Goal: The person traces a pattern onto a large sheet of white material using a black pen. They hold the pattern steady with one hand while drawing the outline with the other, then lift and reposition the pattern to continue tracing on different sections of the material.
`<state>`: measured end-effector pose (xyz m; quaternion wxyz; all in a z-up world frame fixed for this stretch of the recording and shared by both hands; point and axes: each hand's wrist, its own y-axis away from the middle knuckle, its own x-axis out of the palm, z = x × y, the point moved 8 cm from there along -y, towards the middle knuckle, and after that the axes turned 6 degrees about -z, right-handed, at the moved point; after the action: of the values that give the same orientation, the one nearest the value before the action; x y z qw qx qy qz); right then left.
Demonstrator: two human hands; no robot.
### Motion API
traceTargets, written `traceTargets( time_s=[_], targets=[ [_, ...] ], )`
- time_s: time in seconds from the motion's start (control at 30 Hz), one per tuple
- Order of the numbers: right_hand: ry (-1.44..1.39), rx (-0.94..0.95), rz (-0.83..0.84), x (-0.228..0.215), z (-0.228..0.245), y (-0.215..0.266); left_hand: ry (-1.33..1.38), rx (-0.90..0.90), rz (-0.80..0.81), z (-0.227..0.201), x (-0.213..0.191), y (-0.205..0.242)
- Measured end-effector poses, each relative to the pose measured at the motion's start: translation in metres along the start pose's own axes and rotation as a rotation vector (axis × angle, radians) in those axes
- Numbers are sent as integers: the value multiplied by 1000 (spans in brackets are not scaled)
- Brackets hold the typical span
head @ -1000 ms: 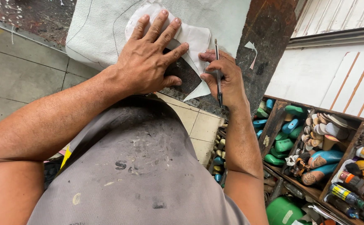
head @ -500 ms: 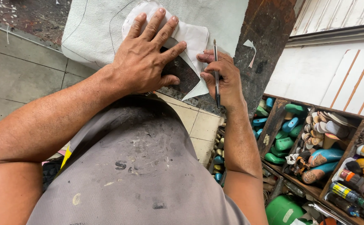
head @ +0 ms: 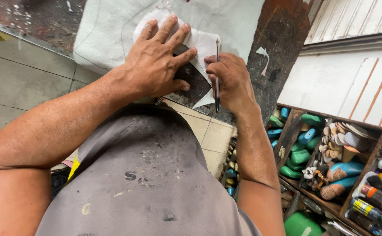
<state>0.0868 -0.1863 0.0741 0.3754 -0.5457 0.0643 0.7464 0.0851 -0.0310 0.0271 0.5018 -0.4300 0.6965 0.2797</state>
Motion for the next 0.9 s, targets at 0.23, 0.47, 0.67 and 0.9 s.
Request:
traceTargets(
  time_s=[0.23,0.47,0.67,0.9],
  targets=[
    [127,6,206,15,9,-34,281,88,12,29,-39,-18],
    [89,-62,225,20,21,-44,7,389,-322,43,-42,-6],
    [232,-71,283,24,30,-52,18,166,-115,61,-50,20],
    [279,-19,385,35,23,-50,78,178,-230,83,-49,36]
  ],
)
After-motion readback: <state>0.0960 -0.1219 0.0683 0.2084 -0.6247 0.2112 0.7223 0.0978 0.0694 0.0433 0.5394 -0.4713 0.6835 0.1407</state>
